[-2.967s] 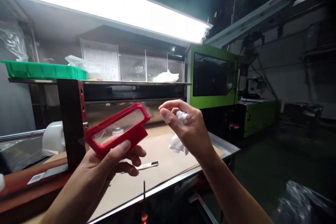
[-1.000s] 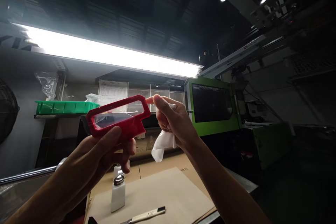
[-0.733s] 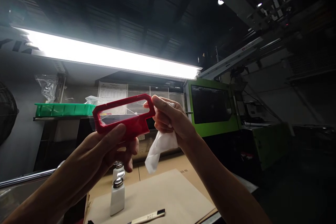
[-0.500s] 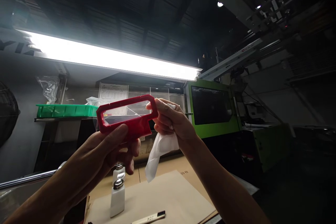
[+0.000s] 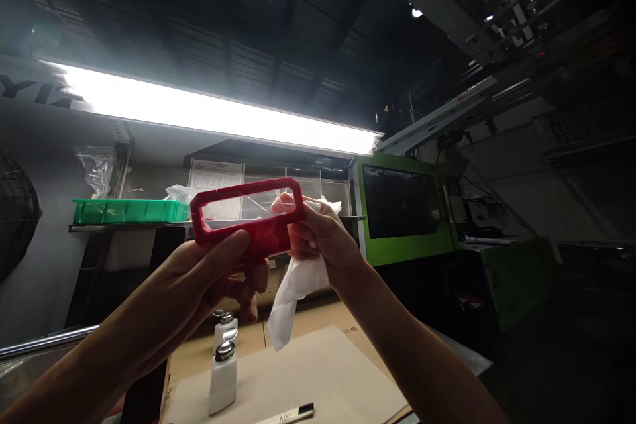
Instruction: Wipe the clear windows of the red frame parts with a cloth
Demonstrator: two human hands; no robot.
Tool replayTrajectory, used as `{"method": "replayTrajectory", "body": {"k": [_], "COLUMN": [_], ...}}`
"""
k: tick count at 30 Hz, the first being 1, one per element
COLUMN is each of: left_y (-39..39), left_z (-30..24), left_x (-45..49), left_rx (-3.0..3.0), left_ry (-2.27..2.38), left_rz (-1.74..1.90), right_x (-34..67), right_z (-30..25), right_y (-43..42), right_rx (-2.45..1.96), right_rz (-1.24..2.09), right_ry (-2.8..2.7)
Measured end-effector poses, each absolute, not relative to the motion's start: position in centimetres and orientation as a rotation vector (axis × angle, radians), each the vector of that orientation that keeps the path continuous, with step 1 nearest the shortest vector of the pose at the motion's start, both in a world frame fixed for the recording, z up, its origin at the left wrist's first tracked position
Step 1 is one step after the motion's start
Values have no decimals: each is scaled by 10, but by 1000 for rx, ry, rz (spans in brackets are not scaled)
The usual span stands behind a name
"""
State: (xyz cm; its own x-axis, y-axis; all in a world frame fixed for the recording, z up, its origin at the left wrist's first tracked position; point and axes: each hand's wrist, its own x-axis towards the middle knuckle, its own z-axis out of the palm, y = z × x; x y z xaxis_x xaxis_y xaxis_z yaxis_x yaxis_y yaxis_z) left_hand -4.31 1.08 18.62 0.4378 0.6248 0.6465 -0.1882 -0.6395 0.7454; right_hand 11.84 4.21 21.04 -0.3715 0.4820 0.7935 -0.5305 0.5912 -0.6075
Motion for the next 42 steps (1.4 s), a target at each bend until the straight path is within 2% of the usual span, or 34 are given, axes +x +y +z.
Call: {"method": "replayTrajectory", "body": {"k": [13,31,42], "left_y": [9,17,16], "left_z": [216,210,205], "left_x": [-47,-53,-44], "left_rx": [2073,2132,2094], "left_ry": [303,360,316], "left_rz": [1294,1476,1411], "right_x": [107,101,107], "right_z": [227,224,220], "right_y": [36,41,55], "right_rx": [-22,-136,-227], "right_rz": [1013,763,831], "right_ry": [-1700,-1612,-1774]}}
